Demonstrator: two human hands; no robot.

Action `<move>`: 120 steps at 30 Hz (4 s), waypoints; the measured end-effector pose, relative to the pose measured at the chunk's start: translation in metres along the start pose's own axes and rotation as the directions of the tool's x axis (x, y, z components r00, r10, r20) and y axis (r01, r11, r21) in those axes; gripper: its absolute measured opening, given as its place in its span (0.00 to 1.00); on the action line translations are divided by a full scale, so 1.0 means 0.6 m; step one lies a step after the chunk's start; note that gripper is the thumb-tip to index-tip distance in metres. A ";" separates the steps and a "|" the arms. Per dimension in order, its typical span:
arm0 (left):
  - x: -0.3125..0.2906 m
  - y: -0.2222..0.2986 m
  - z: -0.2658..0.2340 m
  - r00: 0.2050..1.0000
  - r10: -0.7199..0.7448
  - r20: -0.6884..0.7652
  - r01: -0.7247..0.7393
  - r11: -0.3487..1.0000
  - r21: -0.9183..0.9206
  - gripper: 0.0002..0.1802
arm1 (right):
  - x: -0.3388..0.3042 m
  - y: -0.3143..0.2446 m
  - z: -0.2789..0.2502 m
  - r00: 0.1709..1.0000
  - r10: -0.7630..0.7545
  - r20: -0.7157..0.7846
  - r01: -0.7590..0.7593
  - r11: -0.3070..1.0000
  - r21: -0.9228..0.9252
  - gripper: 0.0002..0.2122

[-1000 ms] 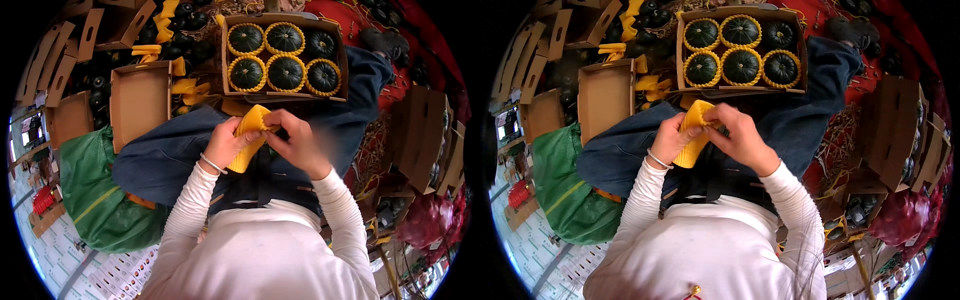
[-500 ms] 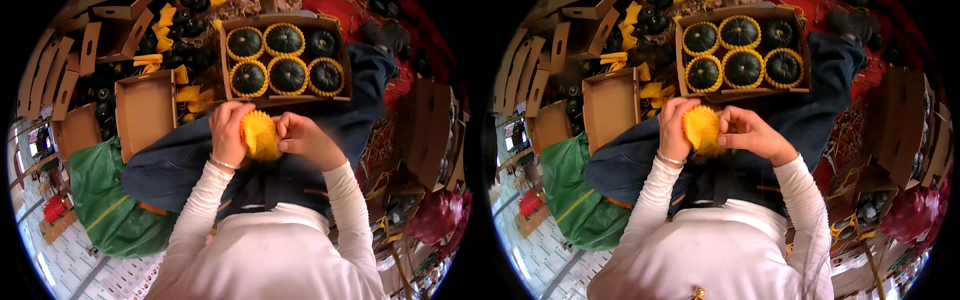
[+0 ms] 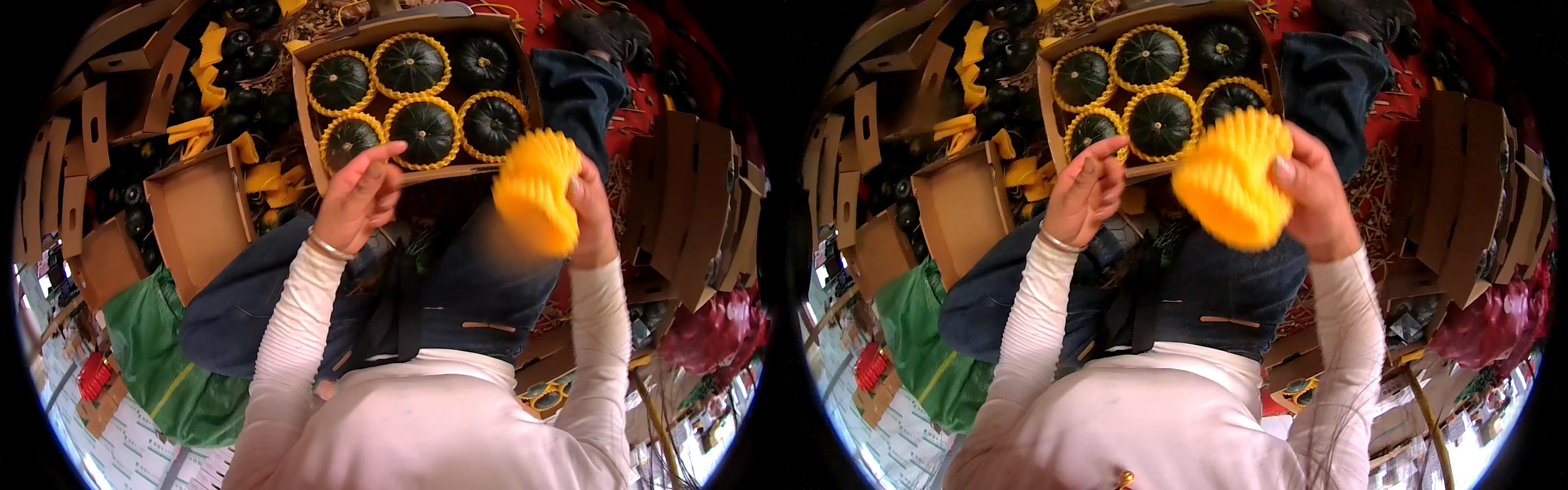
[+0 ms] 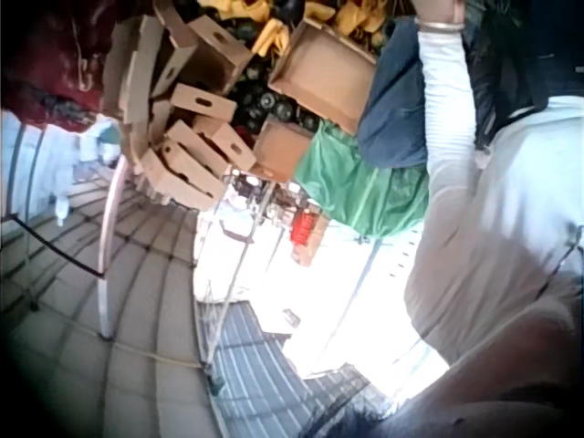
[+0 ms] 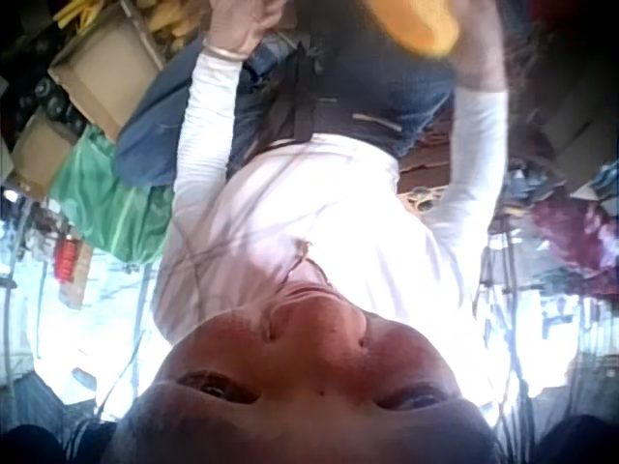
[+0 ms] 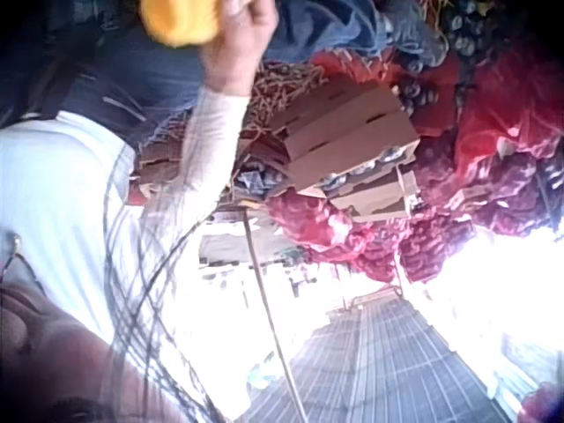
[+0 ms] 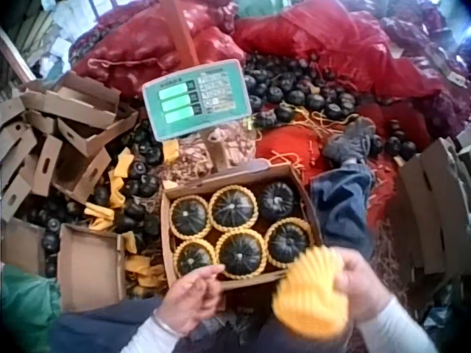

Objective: The person places pumpkins into padded yellow sleeves and then fits them into cardboard boxes, occasionally using a small tool to trim stems.

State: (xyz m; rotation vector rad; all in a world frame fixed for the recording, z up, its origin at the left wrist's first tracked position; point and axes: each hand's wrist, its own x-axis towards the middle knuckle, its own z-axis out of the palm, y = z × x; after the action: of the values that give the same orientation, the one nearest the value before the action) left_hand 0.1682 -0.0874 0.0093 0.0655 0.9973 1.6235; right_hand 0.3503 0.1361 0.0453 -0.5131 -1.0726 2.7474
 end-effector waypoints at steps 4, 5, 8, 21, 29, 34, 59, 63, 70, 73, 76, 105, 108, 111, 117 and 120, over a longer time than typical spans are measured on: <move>0.067 -0.011 0.030 0.993 -0.055 0.108 0.061 0.997 -0.046 0.28 | 0.042 0.022 -0.013 0.967 0.215 0.137 -0.206 0.976 -0.075 0.15; 0.071 -0.011 0.031 0.983 -0.090 0.161 0.105 0.991 -0.089 0.27 | 0.043 0.046 0.000 0.975 0.202 0.096 -0.202 0.979 -0.003 0.16; 0.055 -0.007 0.060 0.994 -0.103 0.044 0.104 0.994 -0.016 0.26 | 0.027 0.107 -0.019 0.978 0.205 0.050 -0.210 0.968 0.140 0.18; 0.318 -0.060 0.065 0.902 -0.020 -0.432 0.090 0.986 0.142 0.17 | 0.313 -0.046 -0.115 0.925 -0.214 0.313 0.229 -0.343 -0.911 0.07; 0.147 -0.044 0.046 0.914 0.137 -0.382 -0.253 0.928 -0.272 0.05 | 0.165 0.007 -0.047 0.929 -0.304 0.209 0.228 0.027 -0.973 0.10; 0.091 -0.051 -0.003 0.974 0.107 -0.201 -0.183 0.892 -0.414 0.11 | 0.080 0.093 0.020 0.867 -0.459 0.196 0.244 0.046 -0.969 0.08; -0.175 -0.084 0.027 0.962 0.183 -0.202 -0.197 0.979 -0.055 0.45 | -0.047 0.171 0.121 0.992 0.116 0.040 -0.088 0.904 -0.419 0.41; -0.182 -0.070 0.043 0.963 0.135 -0.234 -0.191 0.953 -0.236 0.46 | -0.047 0.162 0.114 0.986 0.032 0.162 0.019 0.953 -0.303 0.46; -0.176 -0.092 0.038 0.878 0.433 -0.203 -0.236 0.761 0.604 0.50 | -0.039 0.154 0.174 0.956 -0.050 0.288 0.290 0.023 -0.957 0.47; -0.168 -0.101 0.047 0.863 0.467 -0.194 -0.229 0.703 0.674 0.52 | -0.036 0.169 0.168 0.969 -0.002 0.246 0.245 0.070 -0.967 0.47; -0.144 -0.090 0.051 0.873 0.459 -0.163 -0.250 0.710 0.658 0.53 | -0.022 0.166 0.153 0.953 -0.088 0.290 0.293 0.023 -0.956 0.42; 0.126 0.098 -0.148 0.569 0.821 0.050 0.083 -0.118 0.990 0.31 | 0.213 0.009 -0.134 0.802 -0.583 0.133 -0.029 -0.259 -0.965 0.20; 0.082 0.015 -0.190 0.796 0.223 -0.562 -0.106 0.966 0.234 0.30 | 0.172 0.050 -0.237 0.866 -0.278 -0.417 -0.084 0.740 -0.667 0.13; 0.041 -0.032 -0.233 0.903 0.288 -0.319 -0.178 0.927 0.331 0.26 | 0.163 0.083 -0.165 0.800 -0.486 -0.353 -0.110 0.458 -0.882 0.09; 0.022 0.103 -0.241 0.927 0.201 -0.317 -0.109 0.952 0.286 0.25 | 0.042 0.047 -0.052 0.627 -0.623 -0.468 -0.082 0.544 -0.835 0.09; 0.052 0.104 -0.132 0.989 0.036 -0.142 0.020 0.927 0.374 0.26 | -0.132 0.078 -0.040 0.350 -0.794 -0.497 -0.035 0.519 -0.854 0.10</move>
State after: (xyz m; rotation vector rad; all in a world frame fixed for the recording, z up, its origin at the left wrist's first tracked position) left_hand 0.0670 -0.1038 -0.0161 0.2122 1.4155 1.4401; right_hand 0.4323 0.0965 0.0175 -1.3054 -1.6118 1.0037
